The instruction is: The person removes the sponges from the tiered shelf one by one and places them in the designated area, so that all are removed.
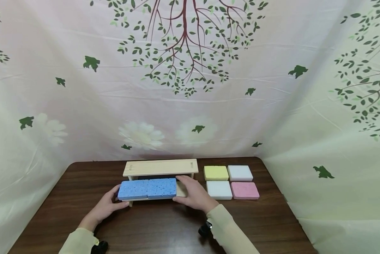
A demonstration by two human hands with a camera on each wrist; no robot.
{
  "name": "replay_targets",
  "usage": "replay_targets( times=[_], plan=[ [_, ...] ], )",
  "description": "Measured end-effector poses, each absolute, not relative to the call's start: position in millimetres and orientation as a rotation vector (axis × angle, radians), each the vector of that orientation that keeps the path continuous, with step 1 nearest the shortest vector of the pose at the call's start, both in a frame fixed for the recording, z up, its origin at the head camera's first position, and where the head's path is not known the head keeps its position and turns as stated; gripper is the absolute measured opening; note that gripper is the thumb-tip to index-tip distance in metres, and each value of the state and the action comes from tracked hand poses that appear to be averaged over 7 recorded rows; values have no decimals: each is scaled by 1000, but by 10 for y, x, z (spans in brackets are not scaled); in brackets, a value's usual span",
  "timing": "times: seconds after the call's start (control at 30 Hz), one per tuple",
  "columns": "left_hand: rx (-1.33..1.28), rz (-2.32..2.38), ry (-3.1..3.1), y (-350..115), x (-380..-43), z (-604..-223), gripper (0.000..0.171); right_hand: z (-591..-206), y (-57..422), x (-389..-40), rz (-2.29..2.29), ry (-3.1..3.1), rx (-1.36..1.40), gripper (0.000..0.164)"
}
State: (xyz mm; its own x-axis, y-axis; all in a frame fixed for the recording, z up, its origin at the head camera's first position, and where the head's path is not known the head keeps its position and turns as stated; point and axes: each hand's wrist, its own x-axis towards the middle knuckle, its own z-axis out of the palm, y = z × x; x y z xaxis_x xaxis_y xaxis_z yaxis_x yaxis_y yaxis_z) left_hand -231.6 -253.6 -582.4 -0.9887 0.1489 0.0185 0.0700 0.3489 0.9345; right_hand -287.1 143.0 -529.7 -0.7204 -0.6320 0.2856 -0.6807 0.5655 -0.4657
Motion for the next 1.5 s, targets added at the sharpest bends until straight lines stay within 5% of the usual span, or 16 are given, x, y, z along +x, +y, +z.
replay_targets(
  times=[1.5],
  plan=[
    [146,1706,2542,-2527,-2316,-5866,89,-5304,1269,-2894,862,-2744,1137,75]
  ],
)
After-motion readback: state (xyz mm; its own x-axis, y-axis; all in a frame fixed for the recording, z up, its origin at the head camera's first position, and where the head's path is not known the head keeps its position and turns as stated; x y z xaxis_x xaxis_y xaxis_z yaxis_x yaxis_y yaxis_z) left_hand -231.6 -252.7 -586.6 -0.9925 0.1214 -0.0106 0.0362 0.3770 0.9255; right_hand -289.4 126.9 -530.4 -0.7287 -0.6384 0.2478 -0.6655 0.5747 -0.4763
